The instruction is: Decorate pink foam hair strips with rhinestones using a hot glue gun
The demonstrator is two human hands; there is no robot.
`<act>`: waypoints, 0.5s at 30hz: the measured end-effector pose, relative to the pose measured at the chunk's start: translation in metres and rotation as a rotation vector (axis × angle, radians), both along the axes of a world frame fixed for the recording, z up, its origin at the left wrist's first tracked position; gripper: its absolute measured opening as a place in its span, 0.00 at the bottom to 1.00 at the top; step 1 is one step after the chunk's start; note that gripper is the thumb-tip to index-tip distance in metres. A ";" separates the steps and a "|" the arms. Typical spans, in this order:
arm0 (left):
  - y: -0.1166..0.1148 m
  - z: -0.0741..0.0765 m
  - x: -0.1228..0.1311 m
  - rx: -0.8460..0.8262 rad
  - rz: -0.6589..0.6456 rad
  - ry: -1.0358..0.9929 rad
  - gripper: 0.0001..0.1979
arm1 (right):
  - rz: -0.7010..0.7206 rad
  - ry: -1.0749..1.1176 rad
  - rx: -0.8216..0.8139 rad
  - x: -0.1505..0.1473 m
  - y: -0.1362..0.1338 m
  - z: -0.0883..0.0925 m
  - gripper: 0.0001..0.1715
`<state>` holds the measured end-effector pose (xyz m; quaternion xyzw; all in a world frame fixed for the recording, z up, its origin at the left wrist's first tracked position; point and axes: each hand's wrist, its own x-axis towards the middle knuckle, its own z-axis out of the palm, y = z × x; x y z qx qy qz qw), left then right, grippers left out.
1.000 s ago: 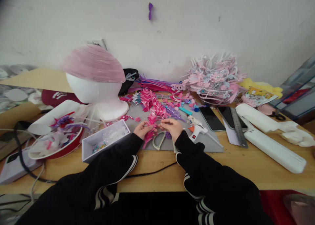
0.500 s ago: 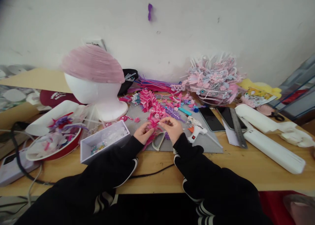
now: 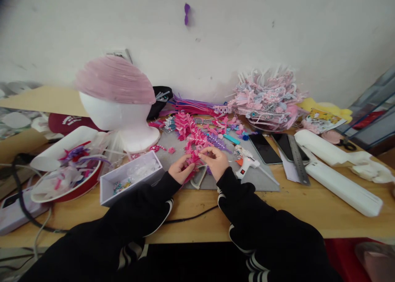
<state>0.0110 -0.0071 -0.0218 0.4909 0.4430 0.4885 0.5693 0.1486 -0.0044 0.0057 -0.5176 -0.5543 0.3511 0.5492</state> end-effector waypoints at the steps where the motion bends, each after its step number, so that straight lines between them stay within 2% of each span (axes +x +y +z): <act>1: 0.000 0.000 0.000 0.001 -0.009 0.004 0.13 | 0.006 0.002 0.004 0.000 0.000 0.000 0.09; 7: 0.001 -0.005 0.001 0.027 -0.023 0.021 0.14 | -0.010 0.023 0.006 -0.002 0.000 0.002 0.09; 11: 0.001 -0.006 0.000 0.046 -0.010 0.053 0.14 | -0.041 0.069 -0.022 -0.003 -0.001 0.005 0.14; 15: 0.000 -0.006 0.001 0.104 -0.010 0.132 0.14 | -0.028 0.112 -0.117 -0.002 0.001 0.003 0.20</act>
